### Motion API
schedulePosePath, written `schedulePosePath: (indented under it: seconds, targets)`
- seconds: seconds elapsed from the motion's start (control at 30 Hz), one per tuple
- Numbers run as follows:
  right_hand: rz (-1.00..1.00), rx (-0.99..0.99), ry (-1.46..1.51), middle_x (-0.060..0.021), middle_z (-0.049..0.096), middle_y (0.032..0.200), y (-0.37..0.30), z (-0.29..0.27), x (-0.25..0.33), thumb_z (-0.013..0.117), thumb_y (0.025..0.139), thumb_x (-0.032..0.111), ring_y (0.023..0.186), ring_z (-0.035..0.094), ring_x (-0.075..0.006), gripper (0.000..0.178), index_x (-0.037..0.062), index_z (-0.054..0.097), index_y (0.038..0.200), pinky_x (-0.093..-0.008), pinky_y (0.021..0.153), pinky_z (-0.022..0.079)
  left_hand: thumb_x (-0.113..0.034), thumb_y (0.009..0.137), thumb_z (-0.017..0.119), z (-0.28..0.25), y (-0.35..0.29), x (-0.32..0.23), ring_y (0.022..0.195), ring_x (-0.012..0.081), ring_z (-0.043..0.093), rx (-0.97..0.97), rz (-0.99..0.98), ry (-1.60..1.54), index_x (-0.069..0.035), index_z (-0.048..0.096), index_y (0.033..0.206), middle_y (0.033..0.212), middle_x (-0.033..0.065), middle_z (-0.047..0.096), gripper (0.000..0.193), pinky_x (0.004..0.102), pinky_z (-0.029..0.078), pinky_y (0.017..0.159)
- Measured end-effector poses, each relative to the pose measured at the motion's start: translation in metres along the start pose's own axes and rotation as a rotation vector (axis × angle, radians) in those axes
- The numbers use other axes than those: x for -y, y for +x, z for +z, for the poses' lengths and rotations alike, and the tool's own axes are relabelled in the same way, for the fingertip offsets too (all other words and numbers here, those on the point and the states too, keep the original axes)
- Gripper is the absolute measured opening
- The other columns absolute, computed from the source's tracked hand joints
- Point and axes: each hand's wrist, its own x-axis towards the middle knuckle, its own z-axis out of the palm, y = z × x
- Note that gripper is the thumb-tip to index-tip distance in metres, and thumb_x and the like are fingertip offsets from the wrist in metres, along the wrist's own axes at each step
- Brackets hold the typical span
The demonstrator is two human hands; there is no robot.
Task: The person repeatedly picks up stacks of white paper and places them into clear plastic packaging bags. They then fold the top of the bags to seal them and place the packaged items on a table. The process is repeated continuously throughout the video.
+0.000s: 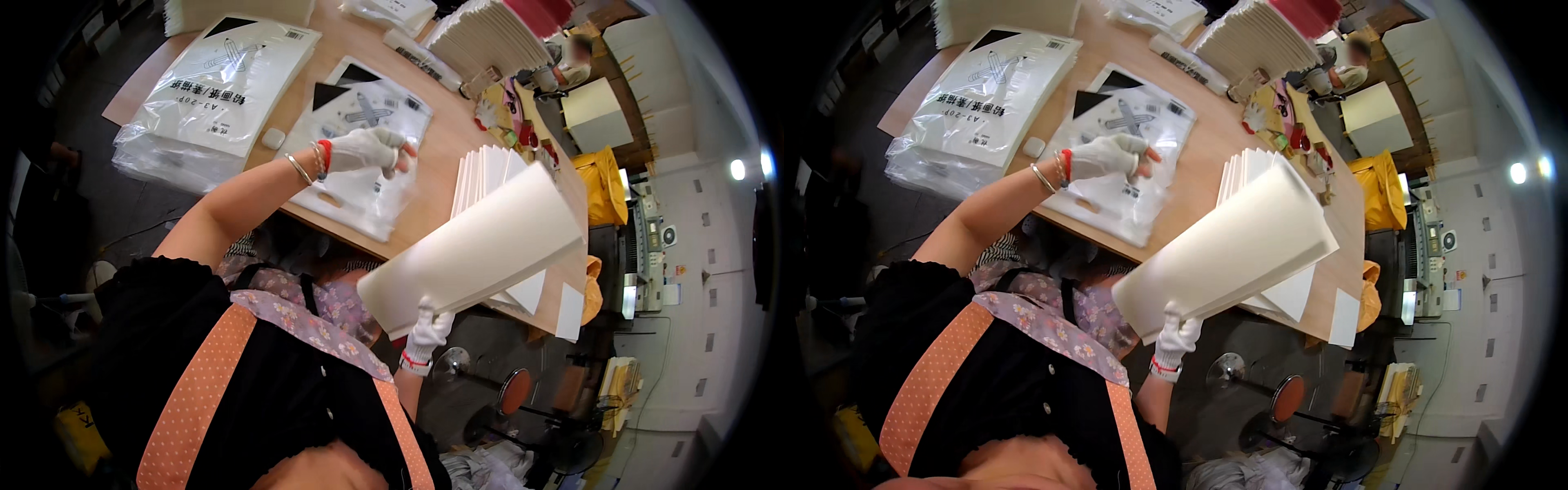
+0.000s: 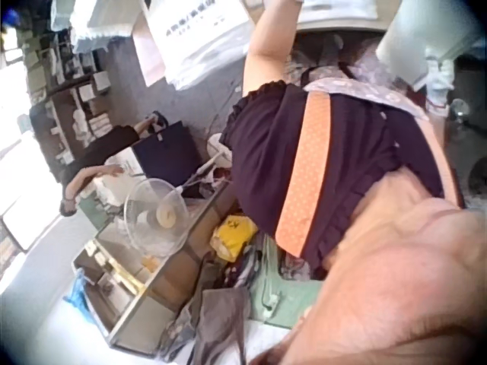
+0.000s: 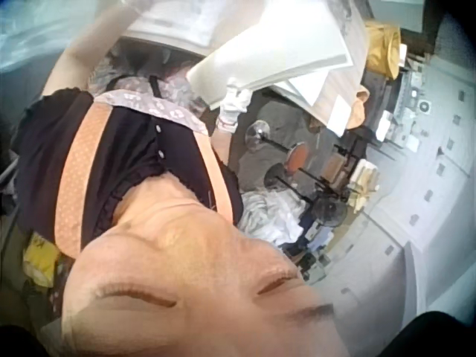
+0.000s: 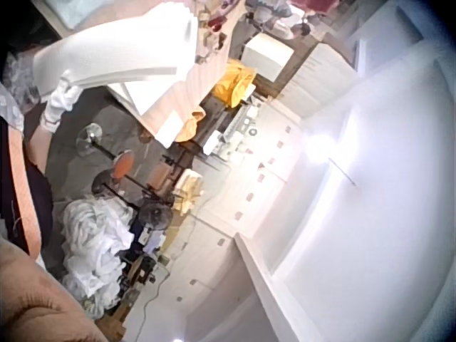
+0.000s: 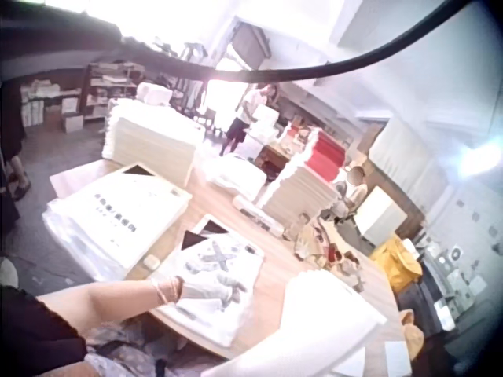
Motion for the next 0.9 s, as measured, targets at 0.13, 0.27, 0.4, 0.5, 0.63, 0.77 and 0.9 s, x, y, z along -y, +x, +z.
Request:
schedulePosePath:
  seconds: [0.13, 0.27, 0.4, 0.5, 0.63, 0.77, 0.9]
  targets:
    - [-0.116, 0.257, -0.345, -0.0151, 0.062, 0.092, 0.001, -0.008, 0.006, 0.061, 0.078, 0.012, 0.078, 0.061, -0.0304, 0.008, 0.0060, 0.063, 0.084, -0.0386, 0.069, 0.049, -0.022, 0.081, 0.063, -0.006, 0.007, -0.033, 0.070, 0.0102, 0.059, -0.286, 0.107, -0.192, -0.001, 0.051, 0.116, 0.105, 0.0074, 0.063, 0.043, 0.0231, 0.049, 0.066]
    - [0.046, 0.601, -0.755, -0.0159, 0.060, 0.098, 0.034, 0.029, 0.002, 0.059, 0.078, 0.017, 0.077, 0.060, -0.0378, 0.025, 0.0084, 0.059, 0.101, -0.0441, 0.067, 0.049, -0.020, 0.078, 0.058, 0.071, 0.005, -0.021, 0.069, 0.0253, 0.063, -0.390, 0.430, 0.783, -0.010, 0.060, 0.094, 0.081, 0.0127, 0.063, 0.019, 0.0390, 0.052, 0.063]
    - [-0.243, 0.526, -0.576, -0.0097, 0.060, 0.102, 0.047, 0.059, -0.143, 0.060, 0.081, 0.025, 0.086, 0.061, -0.0275, 0.028, 0.0079, 0.056, 0.103, -0.0403, 0.075, 0.047, -0.019, 0.072, 0.058, 0.152, -0.015, 0.041, 0.084, 0.0296, 0.061, 0.030, 0.428, 1.204, -0.011, 0.055, 0.095, 0.083, 0.0113, 0.060, 0.025, 0.0422, 0.051, 0.069]
    - [0.638, 0.555, -0.629, -0.0137, 0.052, 0.117, 0.087, 0.085, -0.007, 0.059, 0.084, 0.028, 0.097, 0.057, -0.0244, 0.032, 0.0057, 0.051, 0.105, -0.0382, 0.079, 0.046, -0.018, 0.071, 0.059, 0.093, -0.030, 0.076, 0.087, 0.0278, 0.061, -0.302, 0.169, 1.022, -0.012, 0.055, 0.104, 0.088, 0.0095, 0.061, 0.034, 0.0390, 0.050, 0.075]
    - [-0.016, -0.051, -0.623, -0.0168, 0.062, 0.092, 0.068, 0.140, -0.100, 0.054, 0.088, 0.033, 0.084, 0.061, -0.0332, 0.029, 0.0055, 0.049, 0.098, -0.0455, 0.068, 0.045, -0.014, 0.078, 0.055, 0.069, -0.067, 0.125, 0.099, 0.0263, 0.057, -0.109, 0.241, 1.337, -0.014, 0.052, 0.116, 0.103, 0.0101, 0.058, 0.038, 0.0419, 0.048, 0.081]
    - [0.235, 0.275, -0.613, -0.0189, 0.062, 0.079, 0.097, 0.147, -0.135, 0.044, 0.093, 0.032, 0.076, 0.061, -0.0358, 0.035, 0.0077, 0.043, 0.118, -0.0480, 0.062, 0.045, -0.012, 0.087, 0.048, -0.040, -0.076, 0.197, 0.092, 0.0206, 0.054, -0.527, 0.529, 1.811, -0.008, 0.050, 0.116, 0.103, 0.0082, 0.056, 0.029, 0.0339, 0.048, 0.078]
    - [0.352, 0.569, -0.774, -0.0226, 0.062, 0.083, 0.090, 0.122, -0.137, 0.042, 0.093, 0.036, 0.074, 0.061, -0.0375, 0.056, 0.0114, 0.015, 0.136, -0.0481, 0.062, 0.045, -0.005, 0.085, 0.047, -0.048, -0.085, 0.175, 0.083, 0.0200, 0.052, -0.957, -0.057, 0.526, -0.009, 0.045, 0.118, 0.099, 0.0101, 0.050, 0.033, 0.0300, 0.045, 0.073]
